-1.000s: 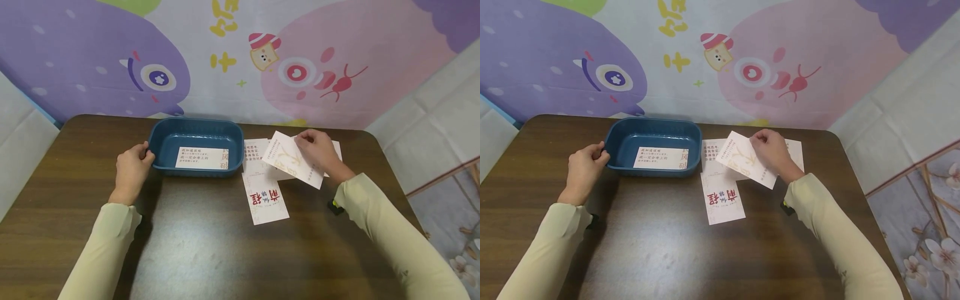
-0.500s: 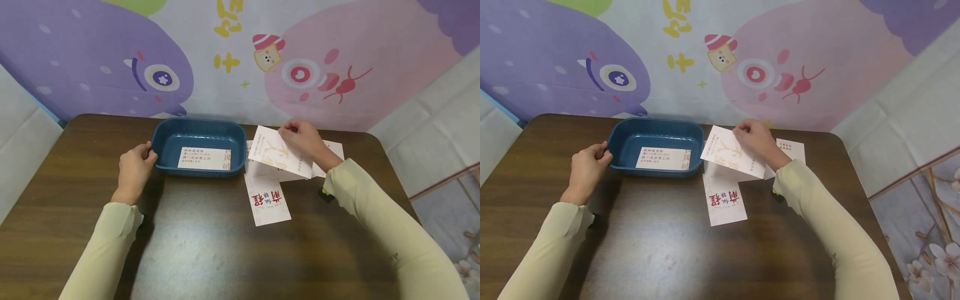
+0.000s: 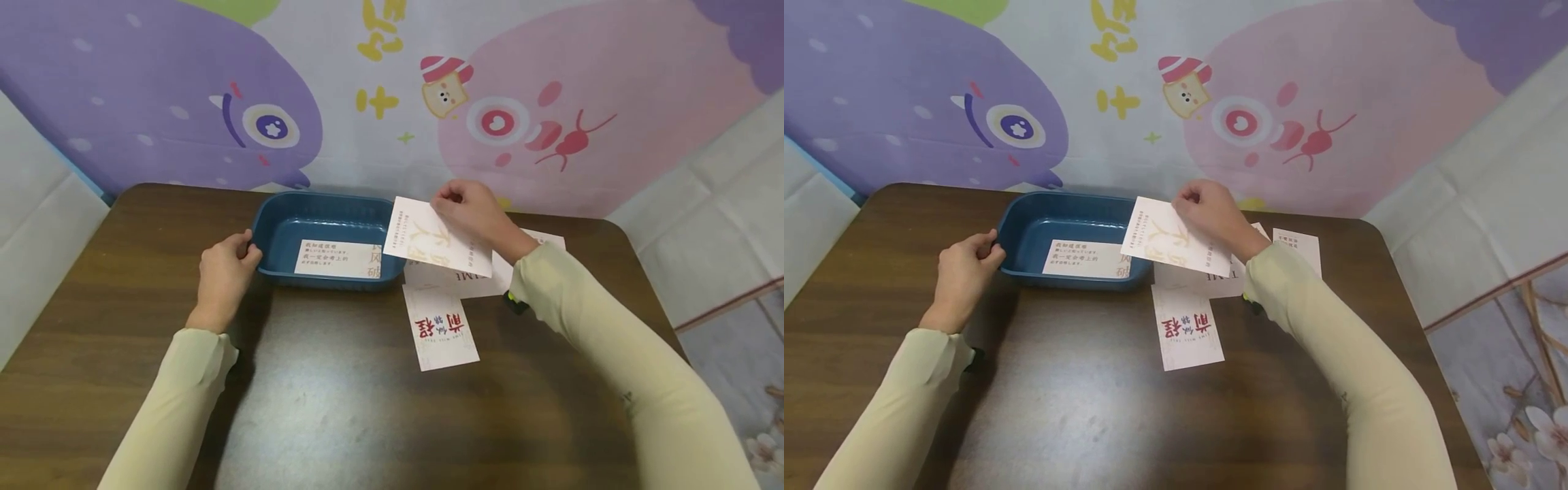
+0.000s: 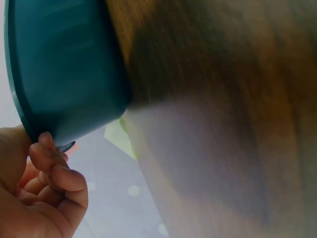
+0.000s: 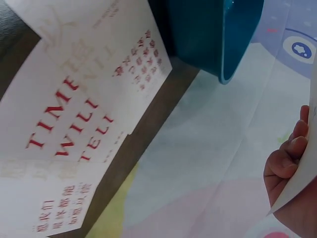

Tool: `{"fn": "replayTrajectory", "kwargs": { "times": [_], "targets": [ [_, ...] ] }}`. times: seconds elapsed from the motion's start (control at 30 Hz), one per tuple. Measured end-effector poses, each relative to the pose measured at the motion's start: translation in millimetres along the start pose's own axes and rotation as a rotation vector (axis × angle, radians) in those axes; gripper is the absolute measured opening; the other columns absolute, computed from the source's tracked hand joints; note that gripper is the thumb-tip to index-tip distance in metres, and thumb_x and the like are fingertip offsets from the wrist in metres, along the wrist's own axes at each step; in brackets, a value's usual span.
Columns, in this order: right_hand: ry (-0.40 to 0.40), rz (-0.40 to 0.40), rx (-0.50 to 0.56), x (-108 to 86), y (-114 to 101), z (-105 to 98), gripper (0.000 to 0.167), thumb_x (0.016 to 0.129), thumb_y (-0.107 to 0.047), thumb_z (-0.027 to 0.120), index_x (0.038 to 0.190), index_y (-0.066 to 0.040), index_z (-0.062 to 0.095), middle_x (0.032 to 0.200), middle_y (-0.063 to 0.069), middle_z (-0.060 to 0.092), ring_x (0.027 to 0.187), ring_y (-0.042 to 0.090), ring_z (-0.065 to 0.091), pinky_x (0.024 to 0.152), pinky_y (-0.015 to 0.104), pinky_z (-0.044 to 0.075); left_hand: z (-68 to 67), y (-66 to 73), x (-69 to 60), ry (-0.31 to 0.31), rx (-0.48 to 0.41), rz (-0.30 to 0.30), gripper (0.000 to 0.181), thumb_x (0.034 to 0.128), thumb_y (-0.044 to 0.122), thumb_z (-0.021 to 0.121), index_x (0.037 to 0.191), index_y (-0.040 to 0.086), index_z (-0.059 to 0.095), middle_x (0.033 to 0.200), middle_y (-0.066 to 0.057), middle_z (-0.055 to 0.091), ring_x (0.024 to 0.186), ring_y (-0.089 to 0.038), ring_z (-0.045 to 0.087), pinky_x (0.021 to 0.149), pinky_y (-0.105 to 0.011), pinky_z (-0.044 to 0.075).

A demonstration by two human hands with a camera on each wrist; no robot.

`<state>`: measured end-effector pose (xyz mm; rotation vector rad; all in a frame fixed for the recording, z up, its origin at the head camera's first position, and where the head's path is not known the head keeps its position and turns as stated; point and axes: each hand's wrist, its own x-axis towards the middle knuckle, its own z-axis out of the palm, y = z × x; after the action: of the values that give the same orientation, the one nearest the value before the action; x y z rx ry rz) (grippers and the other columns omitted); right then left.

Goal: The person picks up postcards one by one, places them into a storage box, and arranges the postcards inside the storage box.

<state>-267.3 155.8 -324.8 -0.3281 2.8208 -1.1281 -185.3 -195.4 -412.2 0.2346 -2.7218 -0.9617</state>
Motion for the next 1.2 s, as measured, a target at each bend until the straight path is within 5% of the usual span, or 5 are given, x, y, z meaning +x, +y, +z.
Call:
{"fn": "replayTrajectory", "kwargs": {
  "times": [1.2],
  "targets": [
    [-0.096,-0.084,0.035,29.8,-30.0,30.3,0.02,0.089,-0.019,0.057,0.096,-0.003,0.067,0.091,0.01,0.062,0.083,0.018,0.05,0.077,0.027,0.039,-2.2,1.1,0.2,-0.01,-0.004,-0.012,0.032,0.0906,0.012,0.049,0.114,-0.006,0.062,0.073,-0.015,0.057,0.067,-0.026,0.05,0.056,-0.03,0.035]
  ]
}}
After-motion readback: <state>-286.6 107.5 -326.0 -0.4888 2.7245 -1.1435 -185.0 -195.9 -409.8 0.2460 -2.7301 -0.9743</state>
